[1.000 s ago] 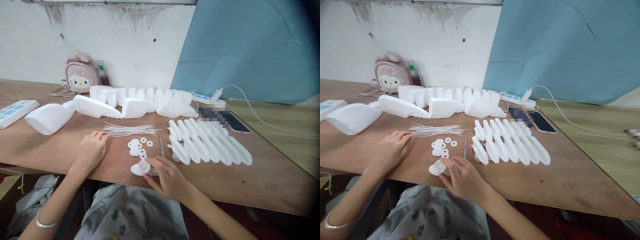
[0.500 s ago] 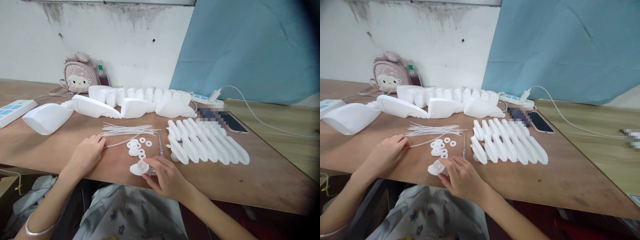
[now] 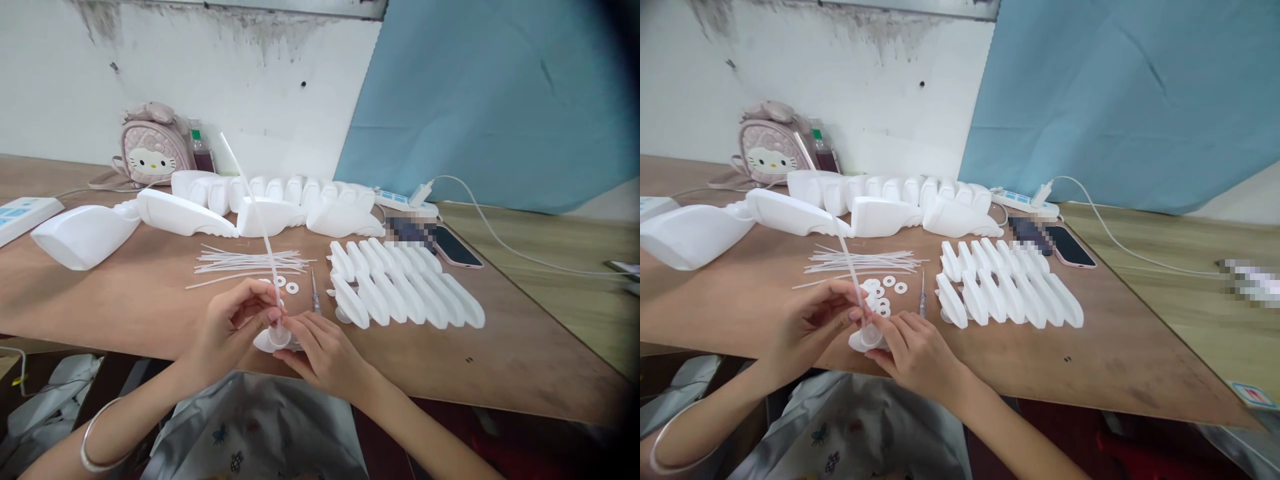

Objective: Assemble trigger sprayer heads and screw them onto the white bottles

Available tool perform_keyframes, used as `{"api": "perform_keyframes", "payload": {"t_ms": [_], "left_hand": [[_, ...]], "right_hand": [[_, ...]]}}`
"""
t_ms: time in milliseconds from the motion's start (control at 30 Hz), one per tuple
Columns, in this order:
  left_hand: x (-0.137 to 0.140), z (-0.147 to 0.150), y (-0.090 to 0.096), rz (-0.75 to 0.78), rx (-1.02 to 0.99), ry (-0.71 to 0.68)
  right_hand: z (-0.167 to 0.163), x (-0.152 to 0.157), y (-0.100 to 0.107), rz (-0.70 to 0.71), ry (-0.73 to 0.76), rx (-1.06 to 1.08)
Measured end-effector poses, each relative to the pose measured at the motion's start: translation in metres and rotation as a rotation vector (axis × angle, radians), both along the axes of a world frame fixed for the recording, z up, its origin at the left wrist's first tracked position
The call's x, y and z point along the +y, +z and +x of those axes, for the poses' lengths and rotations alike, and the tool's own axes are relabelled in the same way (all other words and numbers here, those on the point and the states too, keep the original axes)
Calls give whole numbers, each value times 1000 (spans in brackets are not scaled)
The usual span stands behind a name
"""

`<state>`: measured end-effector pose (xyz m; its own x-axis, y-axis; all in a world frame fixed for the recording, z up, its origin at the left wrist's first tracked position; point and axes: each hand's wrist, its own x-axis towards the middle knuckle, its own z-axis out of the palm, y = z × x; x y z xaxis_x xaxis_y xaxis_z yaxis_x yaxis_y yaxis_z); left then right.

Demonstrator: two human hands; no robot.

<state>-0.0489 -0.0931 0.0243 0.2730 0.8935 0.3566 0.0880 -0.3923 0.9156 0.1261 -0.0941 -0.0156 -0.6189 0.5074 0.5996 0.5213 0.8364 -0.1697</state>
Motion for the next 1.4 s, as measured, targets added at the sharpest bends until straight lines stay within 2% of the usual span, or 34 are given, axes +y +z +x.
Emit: {"api": "perform_keyframes", "payload": {"t_ms": [167,367,667,867,1033,1233,1400], "left_hand": [[-1,-3,-9,109,75,86],[-2,-9,-21,200,215,111],[-1,-16,-22,341,324,128],[-1,-13,-15,323,342,65],[-1,-8,-16,250,337,99],[2,-7,-15,294,397,139],[0,-5,-10,303,405,106]], "right_hand": [[0,0,0,-24,8,-6],[0,0,0,-26,12,3],[0,0,0,-12,15,5],[0,0,0,-13,5,5],[0,0,-2,-31,10,-5],[-1,-1,-1,-66,31,8],[-2,-1,-2,-76,27,40]]}}
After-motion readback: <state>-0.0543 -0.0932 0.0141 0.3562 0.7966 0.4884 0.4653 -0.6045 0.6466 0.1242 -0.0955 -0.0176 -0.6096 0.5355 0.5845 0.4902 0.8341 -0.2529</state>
